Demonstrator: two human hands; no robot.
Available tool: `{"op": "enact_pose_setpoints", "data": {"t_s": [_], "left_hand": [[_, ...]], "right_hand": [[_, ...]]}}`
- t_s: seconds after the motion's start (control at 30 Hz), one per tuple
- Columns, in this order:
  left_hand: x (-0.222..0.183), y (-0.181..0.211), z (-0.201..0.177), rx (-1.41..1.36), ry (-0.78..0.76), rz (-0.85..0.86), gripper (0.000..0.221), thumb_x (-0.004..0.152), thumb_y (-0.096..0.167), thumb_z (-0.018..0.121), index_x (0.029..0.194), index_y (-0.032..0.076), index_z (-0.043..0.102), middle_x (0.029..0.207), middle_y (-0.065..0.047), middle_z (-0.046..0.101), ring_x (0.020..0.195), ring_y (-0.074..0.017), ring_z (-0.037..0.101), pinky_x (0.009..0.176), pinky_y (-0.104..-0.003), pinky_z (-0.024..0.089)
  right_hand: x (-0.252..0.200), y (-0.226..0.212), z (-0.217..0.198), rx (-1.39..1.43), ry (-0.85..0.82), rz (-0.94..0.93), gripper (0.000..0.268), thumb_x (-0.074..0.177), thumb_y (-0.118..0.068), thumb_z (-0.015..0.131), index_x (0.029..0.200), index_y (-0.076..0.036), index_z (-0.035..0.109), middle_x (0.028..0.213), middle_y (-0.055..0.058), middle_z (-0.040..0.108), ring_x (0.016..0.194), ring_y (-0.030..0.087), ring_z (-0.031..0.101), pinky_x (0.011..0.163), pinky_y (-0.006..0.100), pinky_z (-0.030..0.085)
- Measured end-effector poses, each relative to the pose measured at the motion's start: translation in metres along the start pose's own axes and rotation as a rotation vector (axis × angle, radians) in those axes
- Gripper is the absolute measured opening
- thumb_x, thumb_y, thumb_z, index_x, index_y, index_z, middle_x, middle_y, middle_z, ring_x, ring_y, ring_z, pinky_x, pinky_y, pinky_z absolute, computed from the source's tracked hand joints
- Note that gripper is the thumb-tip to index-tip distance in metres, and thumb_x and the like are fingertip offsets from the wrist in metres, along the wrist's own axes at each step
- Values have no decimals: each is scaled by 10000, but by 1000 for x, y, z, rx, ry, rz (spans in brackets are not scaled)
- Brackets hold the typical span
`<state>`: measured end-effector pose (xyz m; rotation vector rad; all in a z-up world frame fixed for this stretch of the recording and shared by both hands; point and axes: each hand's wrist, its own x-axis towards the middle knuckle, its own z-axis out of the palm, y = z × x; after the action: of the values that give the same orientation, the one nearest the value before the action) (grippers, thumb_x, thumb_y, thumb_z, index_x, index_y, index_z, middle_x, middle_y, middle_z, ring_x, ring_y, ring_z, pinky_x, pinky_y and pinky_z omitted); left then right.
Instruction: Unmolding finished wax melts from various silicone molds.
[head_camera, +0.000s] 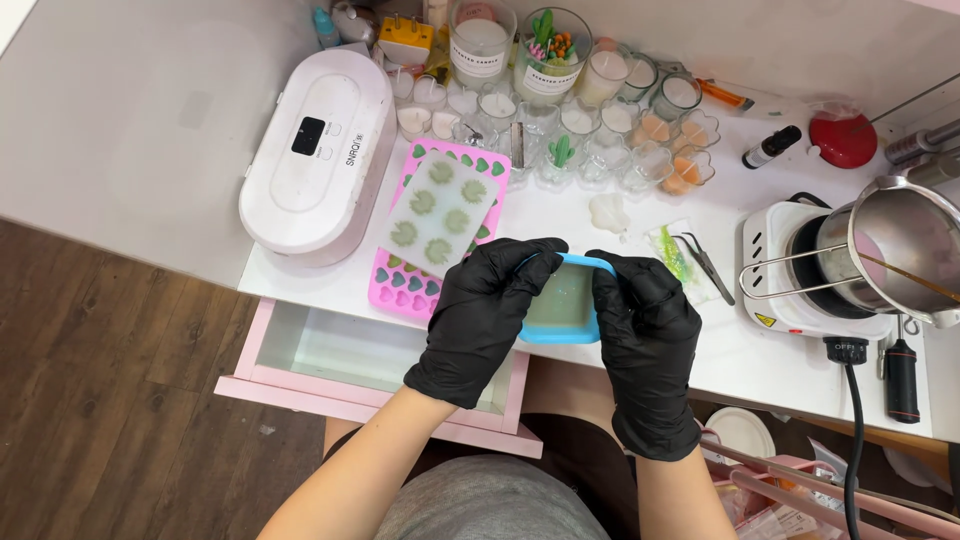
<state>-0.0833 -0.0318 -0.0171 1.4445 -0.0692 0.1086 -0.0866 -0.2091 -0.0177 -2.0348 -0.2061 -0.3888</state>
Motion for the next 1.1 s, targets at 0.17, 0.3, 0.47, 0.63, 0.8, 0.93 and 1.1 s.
{"op": "enact_pose_setpoints", "data": {"t_s": [0.17,0.3,0.47,0.63,0.8,0.93,1.1], "left_hand": [[0,-11,0,-233,-35,-49,231,1014,101,673,1207,-1,747,1145,-70,782,995,-102,687,924,-275,563],[2,-20,1,-366,-9,-151,235,993,108,680,1185,-3,757,1104,-66,789,975,-105,701,922,-280,569],[2,-19,2,-369,26,-216,221,979,116,694,1149,5,782,1046,-61,789,944,-109,693,889,-285,562],[2,-10,2,-427,40,-306,222,960,122,694,1124,7,790,1037,-57,794,955,-118,709,920,-287,560],[-1,-37,6,-477,123,-300,207,932,118,706,1094,18,787,1026,-42,791,949,-120,706,912,-299,557],[0,-30,6,-490,178,-363,201,929,161,729,1067,34,800,991,-23,786,942,-104,687,916,-282,523],[-1,-48,7,-479,213,-414,201,911,187,761,1048,47,807,954,-1,766,921,-98,658,885,-282,506]], "right_hand": [[-3,5,1,272,63,105,169,989,-22,709,1157,-33,694,1084,9,700,915,70,632,791,223,519],[-1,0,-1,340,51,264,146,994,-39,693,1136,-34,726,982,-15,685,838,61,578,719,217,468],[-2,3,-2,356,40,285,153,987,-53,697,1135,-33,731,945,-36,671,811,54,553,699,212,450],[0,8,-3,425,62,387,187,964,-88,730,1137,-20,746,892,-38,663,772,54,528,673,216,426],[4,18,-3,389,34,387,202,952,-117,743,1122,-8,753,876,-23,679,773,61,550,688,220,446],[3,34,0,471,20,444,223,957,-127,731,1134,7,752,911,9,720,801,84,593,723,229,474],[-2,63,0,748,-20,519,220,975,-106,714,1151,26,726,978,51,728,870,118,645,798,261,510]]}}
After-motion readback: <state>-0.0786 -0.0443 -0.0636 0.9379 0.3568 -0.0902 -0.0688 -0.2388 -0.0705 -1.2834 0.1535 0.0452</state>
